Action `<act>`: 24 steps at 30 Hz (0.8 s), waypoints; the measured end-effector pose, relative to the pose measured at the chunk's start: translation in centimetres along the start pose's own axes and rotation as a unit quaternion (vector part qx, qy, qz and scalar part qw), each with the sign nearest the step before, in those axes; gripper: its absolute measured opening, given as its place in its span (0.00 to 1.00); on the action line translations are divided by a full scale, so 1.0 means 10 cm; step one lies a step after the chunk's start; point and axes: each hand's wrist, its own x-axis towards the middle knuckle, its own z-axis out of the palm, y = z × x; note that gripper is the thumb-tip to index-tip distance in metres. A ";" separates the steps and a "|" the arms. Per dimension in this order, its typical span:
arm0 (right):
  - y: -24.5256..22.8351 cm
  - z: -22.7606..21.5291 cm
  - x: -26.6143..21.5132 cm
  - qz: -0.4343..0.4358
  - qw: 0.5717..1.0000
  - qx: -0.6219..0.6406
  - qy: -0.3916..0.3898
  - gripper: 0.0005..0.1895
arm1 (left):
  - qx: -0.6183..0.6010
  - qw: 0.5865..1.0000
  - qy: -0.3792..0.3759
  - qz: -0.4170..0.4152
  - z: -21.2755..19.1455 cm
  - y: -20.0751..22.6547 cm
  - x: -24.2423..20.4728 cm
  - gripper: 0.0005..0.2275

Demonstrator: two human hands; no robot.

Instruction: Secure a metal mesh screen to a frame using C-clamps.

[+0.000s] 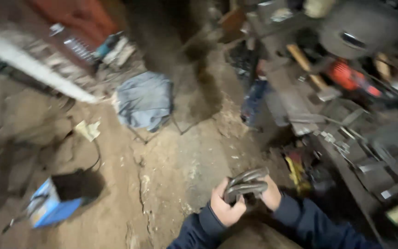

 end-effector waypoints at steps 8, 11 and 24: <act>1.01 -0.13 0.06 -0.177 0.948 -0.193 -0.179 0.12 | 0.046 0.998 0.039 0.006 -0.30 0.04 -0.52 0.10; 1.19 -0.03 0.19 -0.127 0.952 -0.202 -0.191 0.11 | 0.040 0.997 0.068 0.015 -0.46 0.06 -0.69 0.11; 0.00 2.35 0.44 0.189 0.960 0.090 -0.184 0.13 | -0.030 0.960 0.276 0.025 -1.73 -0.06 -1.77 0.14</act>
